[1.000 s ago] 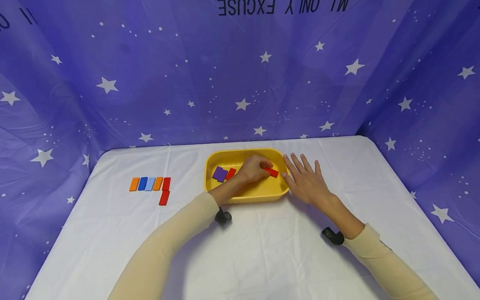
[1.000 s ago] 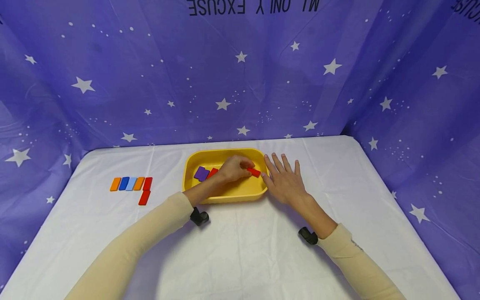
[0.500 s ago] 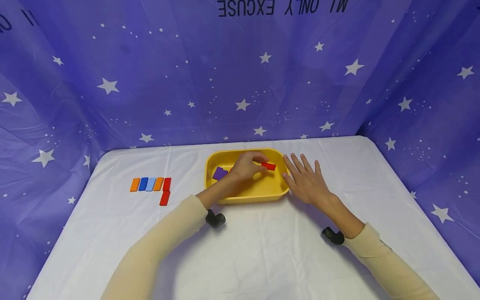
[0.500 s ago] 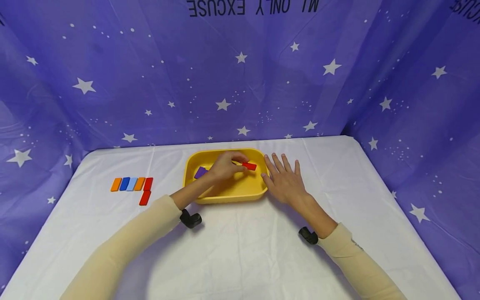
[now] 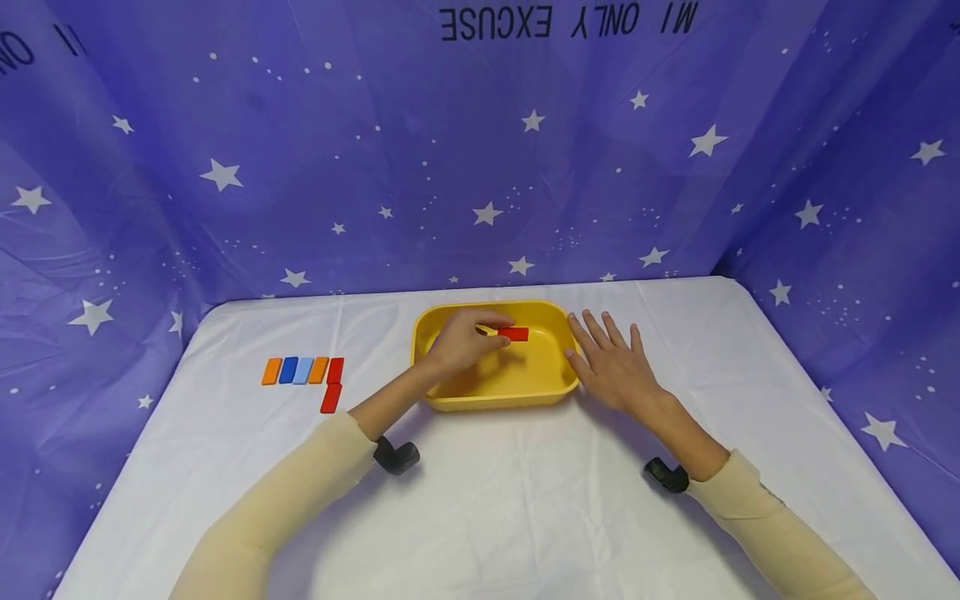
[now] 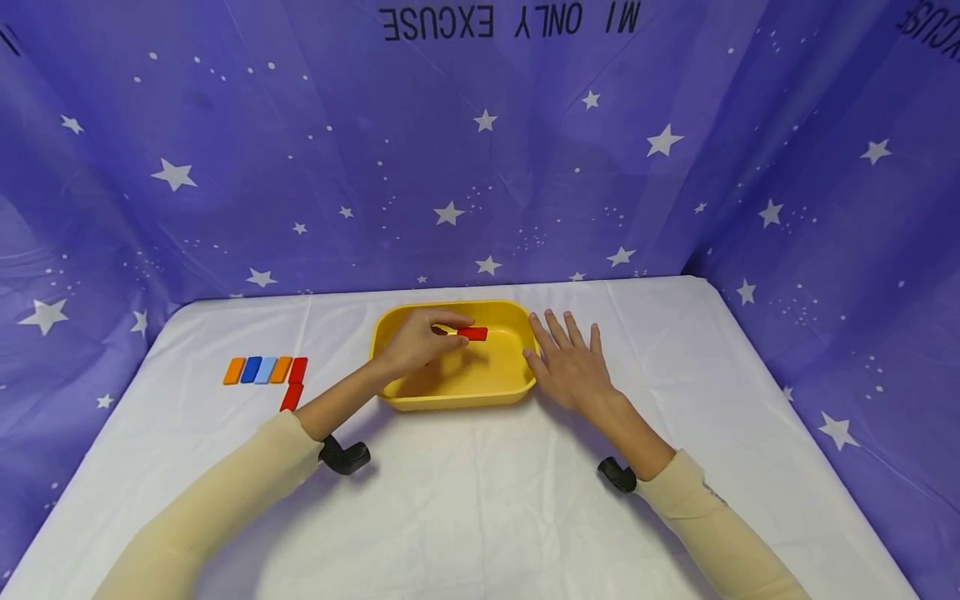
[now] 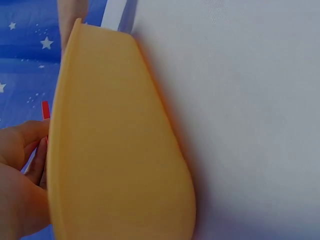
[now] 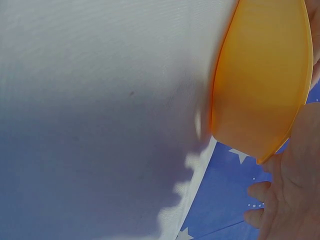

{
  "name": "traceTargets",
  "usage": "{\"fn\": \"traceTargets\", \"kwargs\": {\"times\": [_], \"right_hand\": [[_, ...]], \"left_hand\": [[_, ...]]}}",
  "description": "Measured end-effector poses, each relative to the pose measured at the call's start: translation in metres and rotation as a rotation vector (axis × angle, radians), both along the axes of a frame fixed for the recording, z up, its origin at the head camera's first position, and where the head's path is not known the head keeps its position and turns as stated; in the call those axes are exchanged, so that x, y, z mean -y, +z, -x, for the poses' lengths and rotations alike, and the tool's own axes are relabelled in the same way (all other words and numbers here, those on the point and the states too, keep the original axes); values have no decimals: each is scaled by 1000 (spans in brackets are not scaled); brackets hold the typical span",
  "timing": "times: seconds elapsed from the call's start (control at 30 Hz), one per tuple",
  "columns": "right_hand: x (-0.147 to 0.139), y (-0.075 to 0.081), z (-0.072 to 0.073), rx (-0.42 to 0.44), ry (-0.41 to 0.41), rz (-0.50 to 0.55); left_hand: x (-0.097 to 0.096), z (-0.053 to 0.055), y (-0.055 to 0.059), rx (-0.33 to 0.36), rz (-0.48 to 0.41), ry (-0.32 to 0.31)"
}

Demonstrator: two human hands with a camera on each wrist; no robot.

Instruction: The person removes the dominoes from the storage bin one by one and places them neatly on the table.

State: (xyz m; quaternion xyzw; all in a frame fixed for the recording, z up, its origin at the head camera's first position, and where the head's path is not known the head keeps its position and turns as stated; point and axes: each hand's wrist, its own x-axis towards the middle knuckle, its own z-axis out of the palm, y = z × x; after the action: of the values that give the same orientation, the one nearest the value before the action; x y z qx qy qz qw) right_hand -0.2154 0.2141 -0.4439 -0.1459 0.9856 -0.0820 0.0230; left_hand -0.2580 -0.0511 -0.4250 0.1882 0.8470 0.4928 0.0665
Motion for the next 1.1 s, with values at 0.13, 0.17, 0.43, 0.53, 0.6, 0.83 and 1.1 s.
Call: {"fn": "traceTargets", "kwargs": {"times": [0.13,0.17,0.43,0.53,0.6,0.83,1.1], "right_hand": [[-1,-1,-1,9,5,1],[-1,-1,-1,11,6,0],[-3,-3,-1,7,10,5],[-3,-3,-1,7,11,8],[-3,-3,-1,8,11,7],[-2,-3,0,15,7,-5],[-2,-2,1,22,10,-2]], "left_hand": [[14,-3,4,19,-25,21],[17,-4,5,21,-31,28],[47,-7,10,0,-21,75],[58,-10,10,32,-22,104],[65,-12,10,47,-23,122],[94,-19,8,32,-63,159],[132,-31,7,68,-13,261]]}}
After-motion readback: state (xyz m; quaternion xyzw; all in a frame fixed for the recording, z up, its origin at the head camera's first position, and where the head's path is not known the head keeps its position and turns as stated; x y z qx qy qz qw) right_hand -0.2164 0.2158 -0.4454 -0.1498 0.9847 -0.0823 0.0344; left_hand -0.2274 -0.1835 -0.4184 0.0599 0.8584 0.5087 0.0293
